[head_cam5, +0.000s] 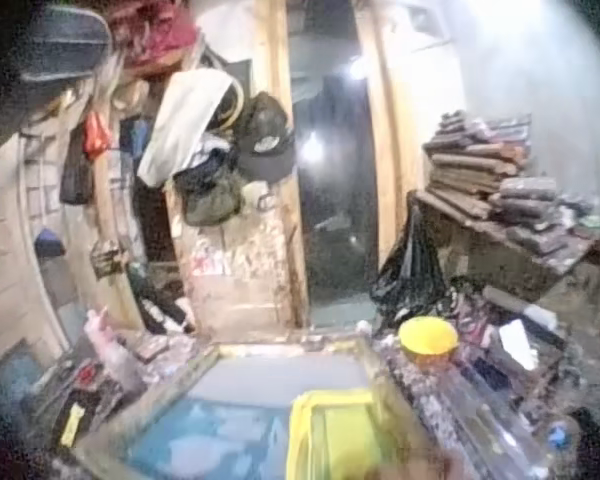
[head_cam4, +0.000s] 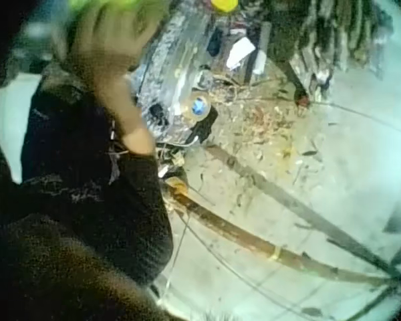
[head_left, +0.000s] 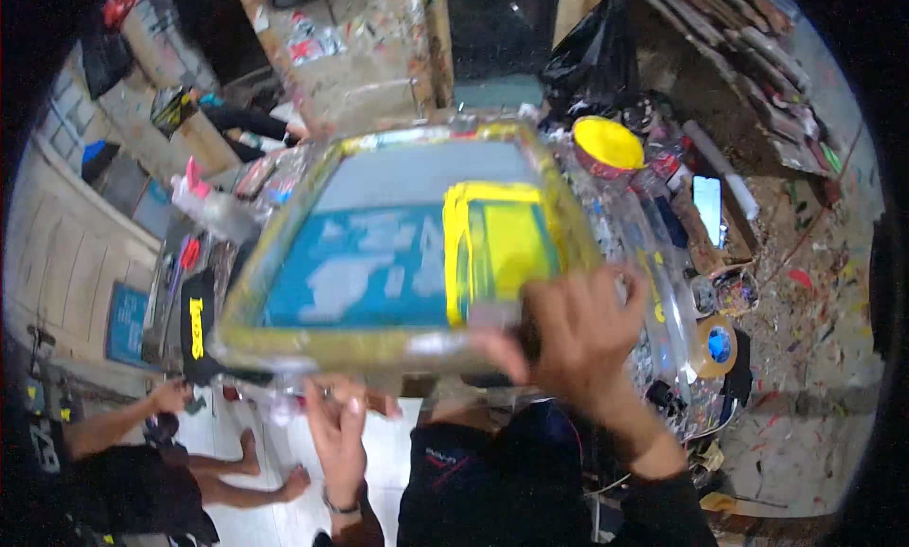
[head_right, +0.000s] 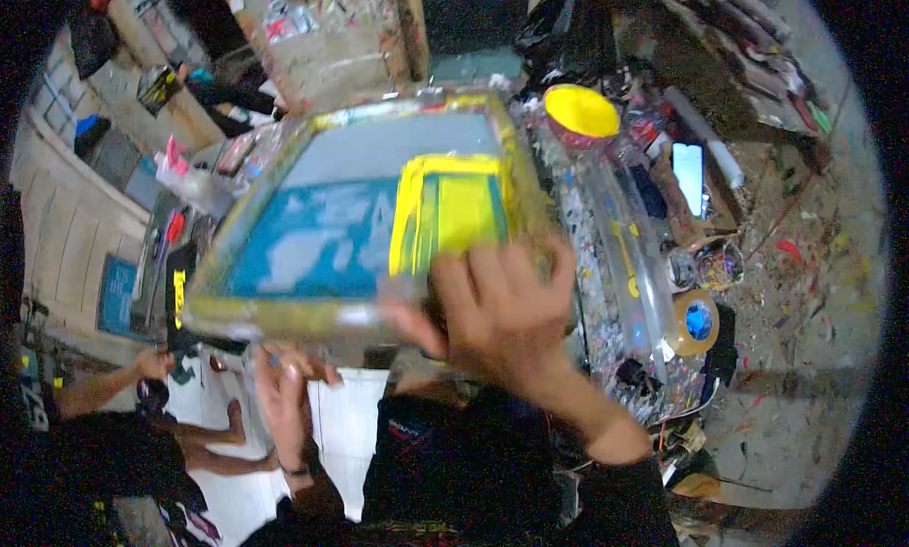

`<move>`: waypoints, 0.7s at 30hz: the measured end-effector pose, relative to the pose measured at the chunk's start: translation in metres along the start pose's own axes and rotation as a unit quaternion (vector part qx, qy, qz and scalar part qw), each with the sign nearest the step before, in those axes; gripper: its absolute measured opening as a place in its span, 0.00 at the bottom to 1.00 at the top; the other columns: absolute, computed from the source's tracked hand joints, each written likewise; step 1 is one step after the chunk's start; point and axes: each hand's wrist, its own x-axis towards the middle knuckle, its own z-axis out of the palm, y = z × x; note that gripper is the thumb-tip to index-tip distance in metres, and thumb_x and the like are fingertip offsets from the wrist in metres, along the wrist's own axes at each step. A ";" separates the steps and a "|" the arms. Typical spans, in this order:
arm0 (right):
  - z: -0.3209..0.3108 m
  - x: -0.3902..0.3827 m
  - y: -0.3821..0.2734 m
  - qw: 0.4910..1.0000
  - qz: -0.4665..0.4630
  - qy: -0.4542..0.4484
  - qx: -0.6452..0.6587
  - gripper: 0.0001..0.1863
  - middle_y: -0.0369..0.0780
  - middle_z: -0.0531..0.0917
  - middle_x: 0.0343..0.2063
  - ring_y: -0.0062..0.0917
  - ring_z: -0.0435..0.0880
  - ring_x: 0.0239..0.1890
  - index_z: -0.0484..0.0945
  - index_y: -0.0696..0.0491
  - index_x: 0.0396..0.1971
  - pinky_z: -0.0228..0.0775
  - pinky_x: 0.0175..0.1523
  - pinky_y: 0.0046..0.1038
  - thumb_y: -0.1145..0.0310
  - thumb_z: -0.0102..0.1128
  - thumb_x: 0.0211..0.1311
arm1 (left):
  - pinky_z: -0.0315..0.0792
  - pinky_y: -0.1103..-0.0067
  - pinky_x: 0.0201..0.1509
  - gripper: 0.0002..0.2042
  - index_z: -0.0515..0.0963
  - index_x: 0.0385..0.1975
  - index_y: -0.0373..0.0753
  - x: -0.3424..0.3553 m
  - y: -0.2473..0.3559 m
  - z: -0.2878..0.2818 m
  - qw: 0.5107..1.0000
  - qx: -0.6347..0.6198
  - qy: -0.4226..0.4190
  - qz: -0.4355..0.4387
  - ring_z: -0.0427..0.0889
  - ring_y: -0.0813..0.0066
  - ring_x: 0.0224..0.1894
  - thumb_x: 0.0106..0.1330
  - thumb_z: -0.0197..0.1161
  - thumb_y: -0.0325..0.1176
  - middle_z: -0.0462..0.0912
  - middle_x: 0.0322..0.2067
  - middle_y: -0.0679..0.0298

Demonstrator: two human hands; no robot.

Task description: The person performs screen printing on black fabric panels by placing the panels on a flat surface, lowering a screen frame, applying yellow ink across the screen with a squeegee, and lifting the frame to reveal the printed design.

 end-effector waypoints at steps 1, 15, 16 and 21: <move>-0.006 0.032 0.006 0.998 -0.007 0.055 -0.001 0.27 0.38 0.72 0.25 0.31 0.73 0.29 0.77 0.50 0.30 0.60 0.45 0.43 0.38 0.64 0.55 | 0.78 0.72 0.32 0.18 0.62 0.50 0.31 0.013 0.008 0.016 0.997 0.048 0.028 0.053 0.83 0.62 0.29 0.70 0.60 0.35 0.81 0.32 0.48; -0.071 0.234 0.053 0.991 0.042 -0.124 0.016 0.33 0.37 0.73 0.12 0.17 0.73 0.16 0.78 0.53 0.19 0.72 0.23 0.27 0.40 0.41 0.72 | 0.75 0.67 0.41 0.09 0.77 0.43 0.36 -0.006 -0.106 -0.026 0.853 0.483 -0.161 0.114 0.82 0.58 0.35 0.67 0.53 0.26 0.80 0.31 0.52; -0.069 0.241 0.059 0.991 0.040 -0.125 0.026 0.32 0.42 0.76 0.15 0.23 0.77 0.20 0.81 0.52 0.24 0.74 0.28 0.30 0.40 0.41 0.72 | 0.74 0.69 0.42 0.06 0.76 0.40 0.36 0.007 -0.088 -0.030 0.886 0.451 -0.086 0.066 0.82 0.60 0.36 0.67 0.53 0.27 0.80 0.33 0.52; -0.064 0.263 0.072 0.998 0.004 -0.054 -0.034 0.25 0.54 0.84 0.38 0.46 0.85 0.42 0.82 0.37 0.52 0.76 0.51 0.41 0.41 0.43 0.71 | 0.70 0.73 0.52 0.11 0.74 0.48 0.35 0.034 -0.083 -0.154 0.887 0.412 0.178 0.113 0.77 0.69 0.45 0.72 0.54 0.34 0.79 0.42 0.59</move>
